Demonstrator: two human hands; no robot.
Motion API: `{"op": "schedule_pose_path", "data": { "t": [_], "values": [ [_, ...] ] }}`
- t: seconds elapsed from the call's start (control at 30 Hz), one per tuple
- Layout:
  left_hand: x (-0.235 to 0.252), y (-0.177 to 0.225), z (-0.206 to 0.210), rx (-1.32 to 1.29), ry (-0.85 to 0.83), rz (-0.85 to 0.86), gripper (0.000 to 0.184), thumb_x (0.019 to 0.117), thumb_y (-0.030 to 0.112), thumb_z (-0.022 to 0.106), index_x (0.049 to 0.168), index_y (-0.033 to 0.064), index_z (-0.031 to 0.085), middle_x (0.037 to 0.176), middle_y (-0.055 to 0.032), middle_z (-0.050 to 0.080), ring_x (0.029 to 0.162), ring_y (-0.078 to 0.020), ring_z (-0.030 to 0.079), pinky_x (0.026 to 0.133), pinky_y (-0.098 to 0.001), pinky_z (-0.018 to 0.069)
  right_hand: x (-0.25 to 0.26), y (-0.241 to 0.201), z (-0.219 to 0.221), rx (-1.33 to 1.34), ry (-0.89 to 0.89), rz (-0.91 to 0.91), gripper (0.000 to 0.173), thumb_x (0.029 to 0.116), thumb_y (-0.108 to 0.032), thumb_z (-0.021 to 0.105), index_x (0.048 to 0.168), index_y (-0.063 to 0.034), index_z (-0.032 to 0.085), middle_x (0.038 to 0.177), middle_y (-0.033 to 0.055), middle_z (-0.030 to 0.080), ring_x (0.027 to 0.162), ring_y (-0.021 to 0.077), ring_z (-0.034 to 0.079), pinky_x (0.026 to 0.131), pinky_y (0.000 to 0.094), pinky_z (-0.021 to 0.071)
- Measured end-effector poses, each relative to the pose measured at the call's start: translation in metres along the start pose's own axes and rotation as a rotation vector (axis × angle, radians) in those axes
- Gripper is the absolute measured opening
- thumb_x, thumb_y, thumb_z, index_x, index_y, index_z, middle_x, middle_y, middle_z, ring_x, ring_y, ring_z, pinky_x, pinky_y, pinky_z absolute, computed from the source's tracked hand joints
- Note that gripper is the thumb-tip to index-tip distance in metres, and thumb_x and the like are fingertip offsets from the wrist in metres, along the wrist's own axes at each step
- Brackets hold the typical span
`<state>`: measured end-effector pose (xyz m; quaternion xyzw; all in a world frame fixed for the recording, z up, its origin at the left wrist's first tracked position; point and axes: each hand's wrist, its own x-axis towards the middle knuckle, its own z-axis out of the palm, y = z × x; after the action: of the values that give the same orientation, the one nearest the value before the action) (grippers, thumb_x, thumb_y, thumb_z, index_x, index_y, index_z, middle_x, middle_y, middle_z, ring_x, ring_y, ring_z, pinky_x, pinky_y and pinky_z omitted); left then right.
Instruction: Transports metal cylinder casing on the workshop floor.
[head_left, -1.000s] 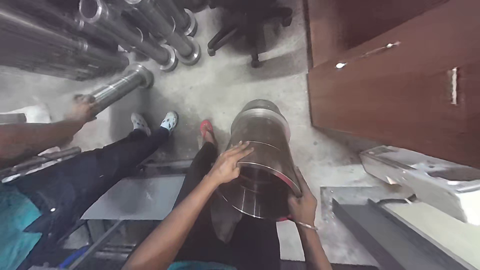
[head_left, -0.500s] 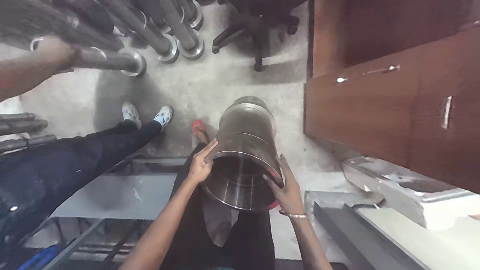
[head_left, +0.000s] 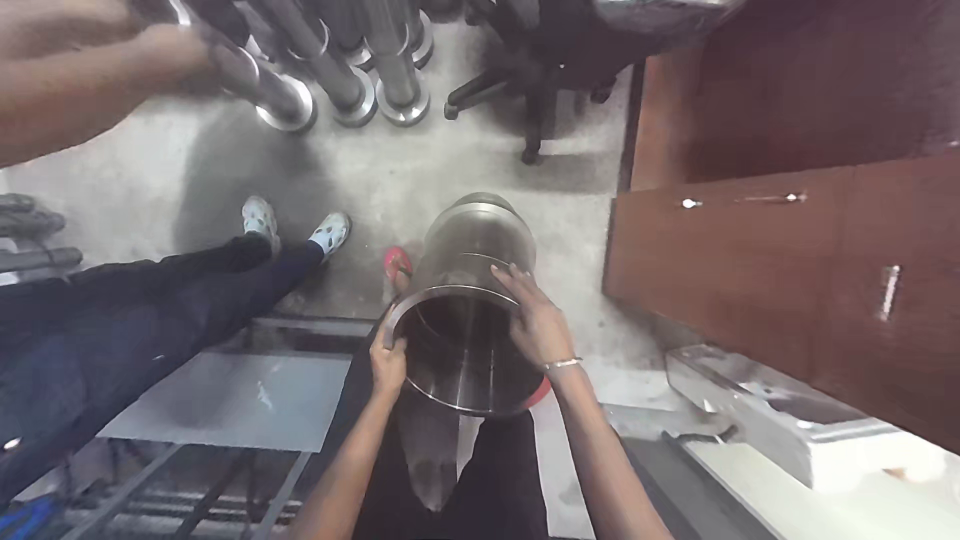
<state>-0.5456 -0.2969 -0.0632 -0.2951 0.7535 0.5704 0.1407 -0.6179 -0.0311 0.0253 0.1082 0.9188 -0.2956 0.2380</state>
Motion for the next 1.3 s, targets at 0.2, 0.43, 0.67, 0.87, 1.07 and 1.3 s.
{"op": "schedule_pose_path", "data": {
  "t": [0.2, 0.43, 0.67, 0.87, 1.07, 1.3],
  "values": [
    [0.009, -0.001, -0.012, -0.040, 0.088, -0.240, 0.053, 0.0884, -0.004, 0.062, 0.140, -0.0083, 0.050, 0.124, -0.0212, 0.065, 0.110, -0.0186, 0.066, 0.096, -0.0358, 0.0548, 0.065, -0.070, -0.014, -0.197, -0.249, -0.018, 0.075, 0.0911, 0.000, 0.054, 0.152, -0.0426, 0.048, 0.162, 0.0039, 0.043, 0.148, 0.0349, 0.042, 0.111, 0.0602, 0.0426],
    [0.048, 0.049, -0.063, 0.137, -0.017, -0.217, 0.066, 0.0891, 0.011, 0.076, 0.148, 0.0024, 0.048, 0.138, -0.0170, 0.061, 0.125, -0.0232, 0.061, 0.106, -0.0429, 0.0513, 0.111, -0.156, 0.009, -0.369, -0.455, -0.072, 0.074, 0.0883, -0.006, 0.065, 0.151, -0.0418, 0.049, 0.163, 0.0063, 0.040, 0.150, 0.0413, 0.034, 0.112, 0.0679, 0.0363],
    [0.148, 0.123, -0.079, 0.633, -0.298, 0.251, 0.075, 0.0813, 0.016, 0.079, 0.151, 0.0195, 0.053, 0.151, -0.0058, 0.056, 0.138, -0.0251, 0.055, 0.114, -0.0494, 0.0449, 0.129, -0.226, 0.041, -0.508, -0.628, -0.097, 0.066, 0.0943, -0.009, 0.063, 0.155, -0.0286, 0.046, 0.167, 0.0091, 0.033, 0.154, 0.0432, 0.025, 0.117, 0.0707, 0.0256],
    [0.152, 0.082, -0.104, 0.427, -0.208, 0.332, 0.050, 0.0890, 0.006, 0.070, 0.138, 0.0100, 0.066, 0.127, -0.0119, 0.072, 0.117, -0.0260, 0.070, 0.105, -0.0474, 0.0526, 0.139, -0.251, 0.043, -0.438, -0.553, -0.239, 0.075, 0.0905, -0.019, 0.072, 0.158, -0.0205, 0.040, 0.166, 0.0146, 0.033, 0.155, 0.0386, 0.025, 0.121, 0.0654, 0.0211],
    [0.156, 0.065, -0.116, 0.389, 0.002, 0.226, 0.040, 0.0965, 0.018, 0.068, 0.136, 0.0110, 0.068, 0.122, -0.0092, 0.074, 0.112, -0.0210, 0.072, 0.105, -0.0468, 0.0535, 0.099, -0.129, 0.040, 0.095, -0.002, -0.118, 0.102, 0.0733, -0.074, 0.075, 0.157, -0.0251, 0.045, 0.168, 0.0079, 0.031, 0.155, 0.0326, 0.027, 0.123, 0.0574, 0.0295],
    [0.139, 0.028, -0.136, 0.203, 0.229, 0.062, 0.029, 0.0952, 0.019, 0.072, 0.114, -0.0035, 0.071, 0.102, -0.0114, 0.076, 0.095, -0.0091, 0.072, 0.093, -0.0312, 0.0580, 0.115, -0.184, 0.059, -0.041, -0.142, -0.291, 0.079, 0.0770, 0.003, 0.064, 0.148, -0.0319, 0.057, 0.158, 0.0029, 0.048, 0.147, 0.0333, 0.042, 0.116, 0.0598, 0.0377]
  ]
}}
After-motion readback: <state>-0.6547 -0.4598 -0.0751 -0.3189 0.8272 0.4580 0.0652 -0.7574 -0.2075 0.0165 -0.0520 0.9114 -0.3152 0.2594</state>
